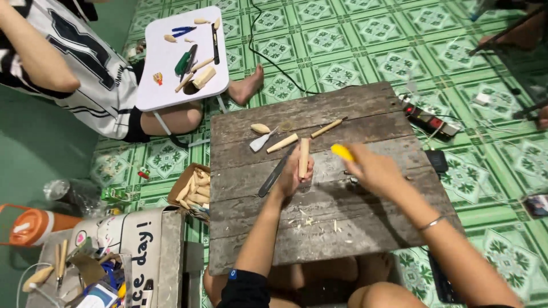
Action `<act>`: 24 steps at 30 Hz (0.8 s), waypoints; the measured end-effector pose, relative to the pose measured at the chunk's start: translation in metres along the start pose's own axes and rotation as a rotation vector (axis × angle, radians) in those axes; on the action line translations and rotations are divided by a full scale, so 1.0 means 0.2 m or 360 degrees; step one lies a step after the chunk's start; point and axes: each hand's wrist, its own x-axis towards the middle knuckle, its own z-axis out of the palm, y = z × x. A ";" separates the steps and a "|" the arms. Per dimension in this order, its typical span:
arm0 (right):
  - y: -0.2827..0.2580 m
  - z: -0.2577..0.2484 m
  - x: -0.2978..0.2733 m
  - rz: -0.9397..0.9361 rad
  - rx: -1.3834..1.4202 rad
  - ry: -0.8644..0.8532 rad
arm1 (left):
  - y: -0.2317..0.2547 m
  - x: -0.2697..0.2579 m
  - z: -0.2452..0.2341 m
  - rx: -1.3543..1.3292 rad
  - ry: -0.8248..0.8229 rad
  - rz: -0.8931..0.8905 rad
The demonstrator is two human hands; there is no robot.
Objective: Carving and shaping a small piece of wood using a utility knife
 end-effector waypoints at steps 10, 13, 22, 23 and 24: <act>0.07 0.28 0.12 -0.0501 0.0102 0.0297 | -0.04 0.02 -0.04 0.0647 0.0147 0.0088; 0.09 0.30 0.08 -0.0519 0.0123 0.0481 | 0.02 0.00 0.06 0.1047 0.0316 -0.0085; 0.09 0.40 0.03 -0.0578 -0.0108 0.0821 | 0.06 -0.10 0.11 0.0978 0.0230 0.0137; 0.08 0.40 0.04 -0.0589 -0.0104 0.0847 | 0.07 -0.11 0.14 0.1089 0.0320 0.0142; 0.07 0.40 0.03 -0.0593 -0.0104 0.0864 | 0.08 -0.12 0.17 0.1192 0.0407 0.0138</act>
